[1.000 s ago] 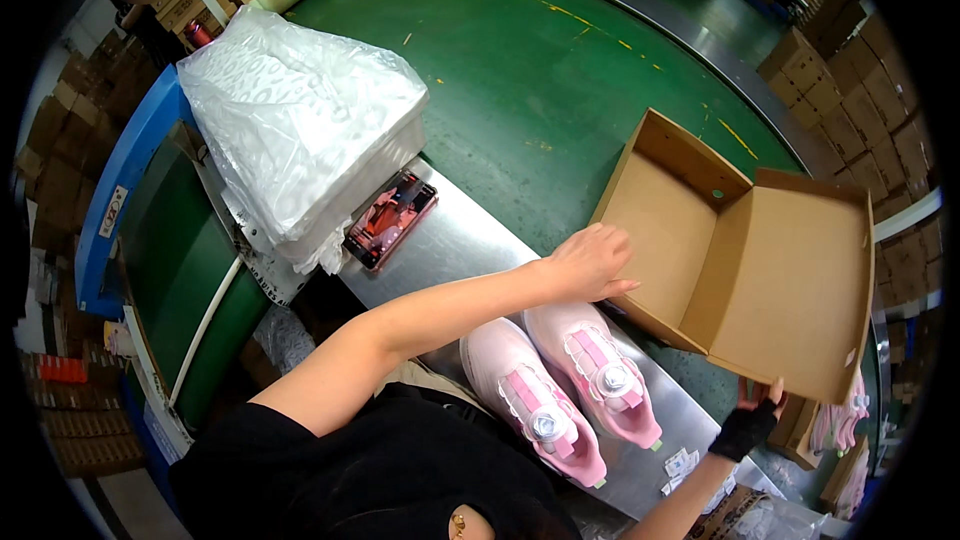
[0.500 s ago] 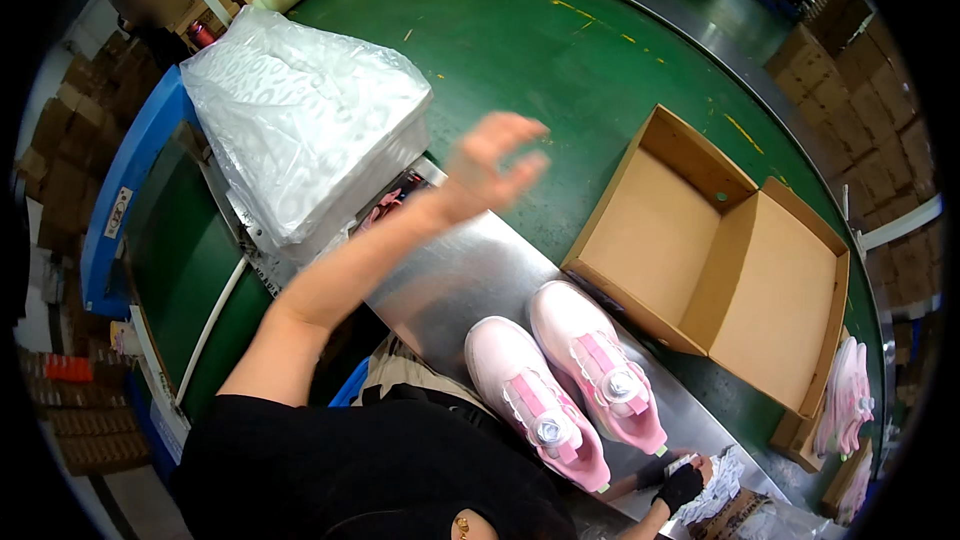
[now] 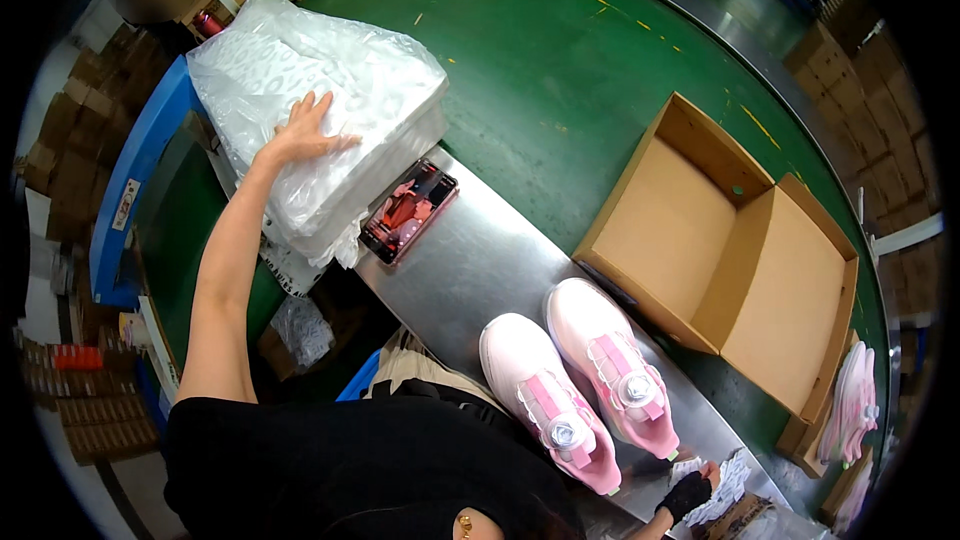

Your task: The person packs shoes by lining shoeboxes with wrapping paper, placing pairs of shoes inside, folding the paper over them, and closing the shoeboxes.

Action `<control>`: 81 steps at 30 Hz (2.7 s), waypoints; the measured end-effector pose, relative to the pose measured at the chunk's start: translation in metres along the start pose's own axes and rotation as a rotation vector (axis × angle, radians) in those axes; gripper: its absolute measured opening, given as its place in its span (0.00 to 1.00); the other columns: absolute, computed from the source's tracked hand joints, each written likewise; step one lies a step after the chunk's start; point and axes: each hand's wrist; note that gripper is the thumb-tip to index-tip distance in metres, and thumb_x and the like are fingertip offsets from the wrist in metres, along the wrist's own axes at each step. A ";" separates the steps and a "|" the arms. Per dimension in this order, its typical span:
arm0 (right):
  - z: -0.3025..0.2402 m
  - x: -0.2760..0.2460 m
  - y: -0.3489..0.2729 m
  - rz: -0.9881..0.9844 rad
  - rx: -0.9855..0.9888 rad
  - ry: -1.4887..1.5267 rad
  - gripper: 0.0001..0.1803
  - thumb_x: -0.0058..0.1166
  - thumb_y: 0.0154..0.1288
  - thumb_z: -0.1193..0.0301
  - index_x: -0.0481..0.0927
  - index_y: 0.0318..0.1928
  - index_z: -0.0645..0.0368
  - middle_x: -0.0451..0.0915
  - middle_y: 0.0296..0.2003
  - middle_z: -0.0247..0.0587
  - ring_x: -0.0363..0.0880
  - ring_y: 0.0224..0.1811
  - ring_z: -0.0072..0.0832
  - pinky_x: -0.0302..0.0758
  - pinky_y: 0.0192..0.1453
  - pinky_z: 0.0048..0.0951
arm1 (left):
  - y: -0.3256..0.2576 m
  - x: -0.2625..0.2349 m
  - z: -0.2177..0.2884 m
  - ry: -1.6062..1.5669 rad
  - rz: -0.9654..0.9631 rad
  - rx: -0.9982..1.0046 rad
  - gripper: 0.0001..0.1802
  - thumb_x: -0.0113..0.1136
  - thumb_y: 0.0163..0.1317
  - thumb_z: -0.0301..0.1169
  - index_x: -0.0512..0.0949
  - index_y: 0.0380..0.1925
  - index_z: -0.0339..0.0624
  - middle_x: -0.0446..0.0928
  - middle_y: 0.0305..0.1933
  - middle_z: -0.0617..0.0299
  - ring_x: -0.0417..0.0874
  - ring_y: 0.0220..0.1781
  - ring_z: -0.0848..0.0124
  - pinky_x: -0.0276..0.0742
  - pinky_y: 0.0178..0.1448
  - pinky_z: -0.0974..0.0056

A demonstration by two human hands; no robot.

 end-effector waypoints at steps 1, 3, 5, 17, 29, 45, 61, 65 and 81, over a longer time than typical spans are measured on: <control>0.005 0.003 0.002 0.051 -0.044 -0.075 0.18 0.48 0.58 0.64 0.72 0.42 0.69 0.72 0.42 0.55 0.68 0.46 0.45 0.64 0.51 0.39 | -0.006 -0.006 0.005 0.006 -0.078 -0.066 0.53 0.59 0.41 0.59 0.48 0.64 0.48 0.38 0.68 0.46 0.35 0.69 0.49 0.40 0.61 0.33; 0.018 0.004 0.001 0.140 -0.094 -0.209 0.20 0.48 0.58 0.63 0.72 0.42 0.69 0.72 0.42 0.56 0.68 0.47 0.45 0.64 0.52 0.38 | -0.007 -0.003 0.003 0.002 -0.063 -0.073 0.53 0.58 0.41 0.59 0.48 0.64 0.49 0.38 0.68 0.46 0.35 0.69 0.48 0.40 0.61 0.33; 0.017 0.006 -0.007 0.161 -0.102 -0.247 0.21 0.49 0.58 0.62 0.72 0.43 0.69 0.72 0.42 0.57 0.68 0.47 0.46 0.64 0.52 0.38 | -0.006 0.000 -0.003 -0.001 -0.048 -0.076 0.53 0.58 0.41 0.60 0.49 0.64 0.49 0.39 0.68 0.46 0.36 0.69 0.48 0.40 0.60 0.33; -0.007 0.002 -0.038 0.347 -0.143 0.151 0.12 0.48 0.60 0.69 0.74 0.40 0.65 0.75 0.33 0.43 0.72 0.37 0.32 0.68 0.44 0.28 | -0.003 -0.001 -0.018 -0.326 0.398 0.158 0.15 0.48 0.58 0.39 0.78 0.34 0.42 0.77 0.33 0.49 0.79 0.37 0.57 0.71 0.41 0.63; -0.176 -0.062 0.047 0.171 -0.445 1.209 0.17 0.48 0.62 0.68 0.69 0.49 0.64 0.75 0.31 0.37 0.66 0.23 0.16 0.64 0.27 0.15 | -0.031 -0.150 0.019 -0.441 1.345 0.446 0.15 0.53 0.55 0.27 0.71 0.44 0.35 0.77 0.37 0.60 0.76 0.35 0.73 0.70 0.39 0.70; -0.396 -0.075 0.049 -0.449 -0.370 1.665 0.15 0.52 0.55 0.72 0.71 0.44 0.60 0.76 0.29 0.34 0.73 0.30 0.24 0.70 0.38 0.24 | -0.113 -0.091 0.409 -1.097 0.506 1.347 0.25 0.51 0.59 0.41 0.65 0.45 0.27 0.73 0.32 0.47 0.75 0.35 0.58 0.71 0.39 0.62; -0.035 -0.094 0.279 0.469 0.325 0.335 0.38 0.58 0.45 0.51 0.70 0.48 0.72 0.76 0.40 0.57 0.75 0.41 0.43 0.70 0.45 0.36 | -0.004 0.040 0.283 -0.075 0.508 0.617 0.44 0.52 0.49 0.58 0.55 0.60 0.42 0.56 0.61 0.44 0.52 0.66 0.53 0.47 0.60 0.40; -0.038 -0.099 0.274 0.541 0.278 0.070 0.39 0.56 0.49 0.52 0.65 0.54 0.69 0.69 0.51 0.56 0.68 0.52 0.45 0.65 0.54 0.39 | 0.020 0.069 0.261 -0.867 0.177 0.129 0.59 0.59 0.37 0.64 0.48 0.61 0.34 0.49 0.62 0.38 0.54 0.64 0.49 0.55 0.58 0.42; -0.380 -0.027 0.071 -0.378 -1.329 0.208 0.10 0.47 0.48 0.75 0.75 0.35 0.58 0.76 0.37 0.45 0.73 0.44 0.39 0.70 0.48 0.36 | 0.051 0.090 0.333 -1.697 -0.244 0.172 0.20 0.54 0.54 0.31 0.71 0.45 0.31 0.76 0.41 0.54 0.76 0.41 0.68 0.71 0.43 0.64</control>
Point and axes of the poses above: each hand's wrist, its own y-axis towards the middle knuckle, its own x-axis out of the palm, z = x × y
